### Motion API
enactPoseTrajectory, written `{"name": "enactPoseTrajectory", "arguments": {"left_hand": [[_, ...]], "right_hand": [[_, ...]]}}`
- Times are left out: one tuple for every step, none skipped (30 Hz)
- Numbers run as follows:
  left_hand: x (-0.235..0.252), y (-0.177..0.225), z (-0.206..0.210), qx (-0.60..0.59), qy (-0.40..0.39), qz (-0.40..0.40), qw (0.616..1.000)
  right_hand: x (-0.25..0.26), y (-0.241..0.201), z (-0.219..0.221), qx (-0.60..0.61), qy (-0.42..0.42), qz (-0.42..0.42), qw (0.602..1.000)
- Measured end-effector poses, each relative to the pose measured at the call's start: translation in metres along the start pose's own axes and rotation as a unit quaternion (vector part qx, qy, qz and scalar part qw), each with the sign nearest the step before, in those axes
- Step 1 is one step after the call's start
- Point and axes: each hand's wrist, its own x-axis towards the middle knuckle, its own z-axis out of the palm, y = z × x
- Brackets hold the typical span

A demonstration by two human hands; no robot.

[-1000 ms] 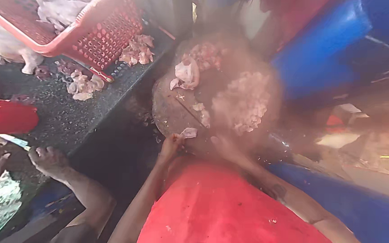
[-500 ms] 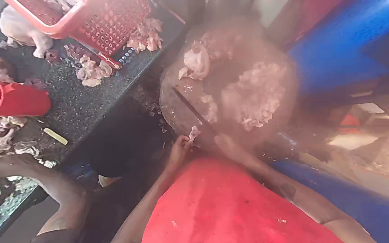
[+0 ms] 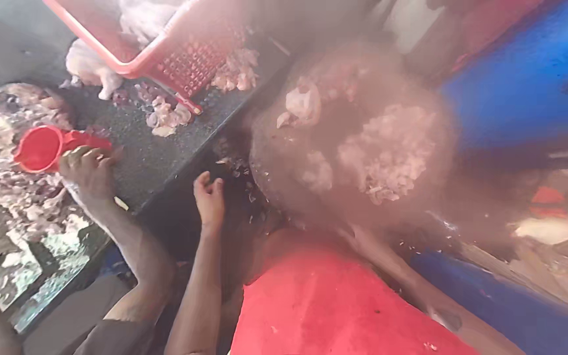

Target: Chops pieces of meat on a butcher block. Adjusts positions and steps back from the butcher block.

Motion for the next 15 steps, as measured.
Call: {"name": "enactPoseTrajectory", "arguments": {"left_hand": [[0.009, 0.017, 0.003, -0.005, -0.005, 0.025, 1.0], [0.014, 0.038, 0.012, -0.004, -0.042, 0.052, 0.998], [0.015, 0.063, 0.027, 0.013, -0.106, 0.08, 0.991], [0.014, 0.088, 0.048, 0.038, -0.184, 0.114, 0.976], [0.01, 0.111, 0.074, 0.06, -0.263, 0.147, 0.952], [0.003, 0.132, 0.104, 0.088, -0.338, 0.182, 0.919], [-0.005, 0.149, 0.134, 0.124, -0.402, 0.218, 0.881], [-0.012, 0.161, 0.164, 0.169, -0.436, 0.267, 0.843], [-0.019, 0.172, 0.19, 0.22, -0.442, 0.314, 0.811], [-0.025, 0.182, 0.212, 0.263, -0.447, 0.342, 0.784], [-0.027, 0.185, 0.231, 0.304, -0.436, 0.353, 0.77], [-0.027, 0.183, 0.248, 0.33, -0.42, 0.361, 0.764], [-0.026, 0.182, 0.258, 0.351, -0.409, 0.375, 0.754], [-0.027, 0.182, 0.262, 0.366, -0.413, 0.394, 0.735], [-0.026, 0.184, 0.263, 0.383, -0.426, 0.415, 0.707]], "right_hand": [[-0.004, 0.01, -0.006, -0.012, -0.036, -0.009, 0.999], [-0.006, 0.018, -0.01, -0.027, -0.069, -0.021, 0.997], [-0.007, 0.021, -0.013, -0.043, -0.093, -0.027, 0.994], [-0.005, 0.022, -0.014, -0.058, -0.095, -0.035, 0.993], [-0.003, 0.021, -0.014, -0.059, -0.085, -0.044, 0.994], [-0.003, 0.017, -0.014, -0.054, -0.073, -0.055, 0.994], [-0.004, 0.012, -0.014, -0.048, -0.064, -0.066, 0.995], [-0.002, 0.005, -0.012, -0.044, -0.059, -0.075, 0.994], [0.001, -0.002, -0.009, -0.039, -0.054, -0.086, 0.994], [0.004, -0.008, -0.006, -0.031, -0.05, -0.098, 0.993], [0.01, -0.011, -0.001, -0.019, -0.046, -0.108, 0.993], [0.017, -0.012, 0.004, -0.003, -0.04, -0.123, 0.992], [0.024, -0.011, 0.01, 0.018, -0.036, -0.141, 0.989], [0.031, -0.008, 0.016, 0.032, -0.035, -0.16, 0.986], [0.035, -0.006, 0.02, 0.044, -0.035, -0.174, 0.983]]}}
